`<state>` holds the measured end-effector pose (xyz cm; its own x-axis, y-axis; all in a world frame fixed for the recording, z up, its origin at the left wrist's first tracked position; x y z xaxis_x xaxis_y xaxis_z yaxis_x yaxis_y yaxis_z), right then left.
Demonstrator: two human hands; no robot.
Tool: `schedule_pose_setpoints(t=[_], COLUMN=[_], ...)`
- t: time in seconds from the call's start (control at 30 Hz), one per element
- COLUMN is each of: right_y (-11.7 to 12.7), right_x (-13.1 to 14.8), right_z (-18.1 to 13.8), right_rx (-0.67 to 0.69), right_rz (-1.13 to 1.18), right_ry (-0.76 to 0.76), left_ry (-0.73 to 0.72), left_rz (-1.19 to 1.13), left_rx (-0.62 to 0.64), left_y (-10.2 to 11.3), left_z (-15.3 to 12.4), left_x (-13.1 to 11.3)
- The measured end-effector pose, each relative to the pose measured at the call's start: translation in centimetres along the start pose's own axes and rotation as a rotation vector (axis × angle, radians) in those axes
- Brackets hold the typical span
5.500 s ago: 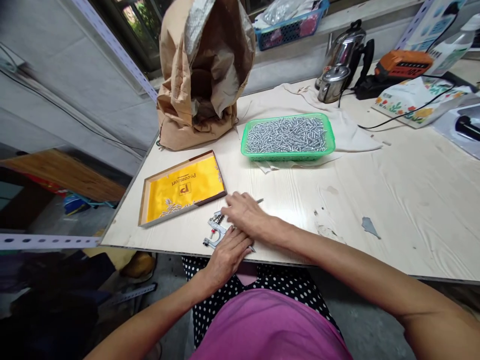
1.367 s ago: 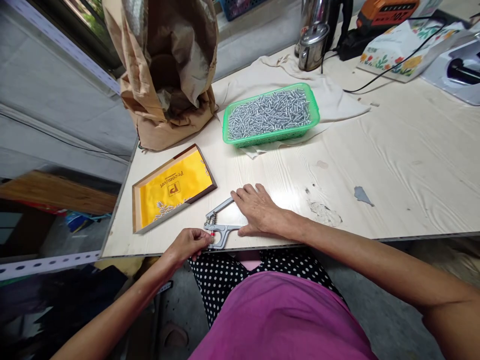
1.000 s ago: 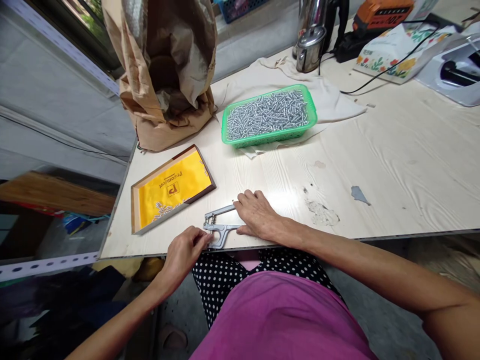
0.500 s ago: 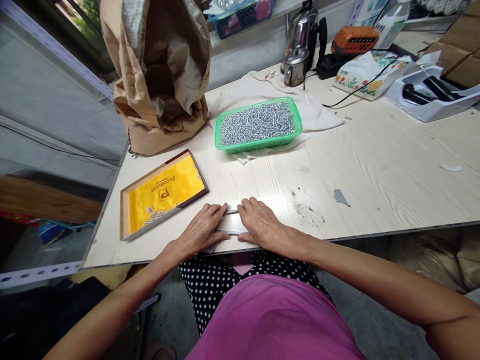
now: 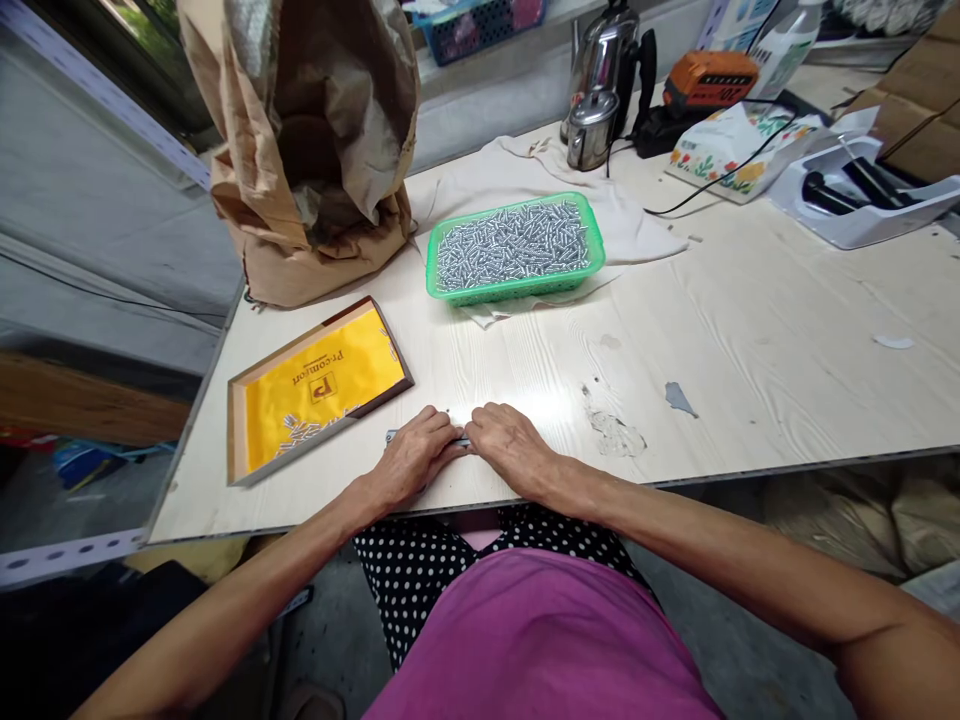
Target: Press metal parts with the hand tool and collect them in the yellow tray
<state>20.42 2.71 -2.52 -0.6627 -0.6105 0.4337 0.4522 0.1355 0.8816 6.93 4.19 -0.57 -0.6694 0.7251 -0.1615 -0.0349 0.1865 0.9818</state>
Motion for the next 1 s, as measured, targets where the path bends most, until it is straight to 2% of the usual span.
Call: schedule_pose_setpoints(t=[0.2,0.37,0.57,0.8,0.9,1.0], right_y=[1.2,2.9,2.1,2.8,3.1,2.0], right_x=[-0.5,-1.5,-2.4,-4.9,-3.2,1.4], right_z=[0.0,0.4,2.3,5.2,5.9,6.7], right_rx=[0.023,0.044,0.051,0.065,0.078,0.139], right_rz=[0.061,0.065,-0.03,-0.058,-0.069,-0.02], right_ry=[-0.046,-0.015,-0.047,-0.002,0.014,0.215], left_ry=[0.047,0.156,0.12,0.102,0.091,0.095], left_rz=[0.07,0.125,0.047,-0.078,-0.104,-0.139], left_rx=[-0.002,-0.188,-0.259,-0.299,-0.298,-0.291], left_y=[0.3,-0.5,-3.1,-3.5,-3.2,-3.2], left_z=[-0.5,-2.7,-4.3,-4.8,-4.8,-4.9], left_x=[-0.3,-2.4,-5.7,-5.7,-5.7,-5.8])
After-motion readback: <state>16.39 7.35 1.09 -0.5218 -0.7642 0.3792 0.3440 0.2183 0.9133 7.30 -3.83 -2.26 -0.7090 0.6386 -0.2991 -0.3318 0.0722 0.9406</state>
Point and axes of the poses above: each hand's wrist, its own z-axis towards the middle knuckle, its own y-axis out of the back of the hand, x = y × z, the point moved 4 cm from there along z, towards the middle knuckle, and after that the axes turned 8 degrees about z, right-handed, at the moved point
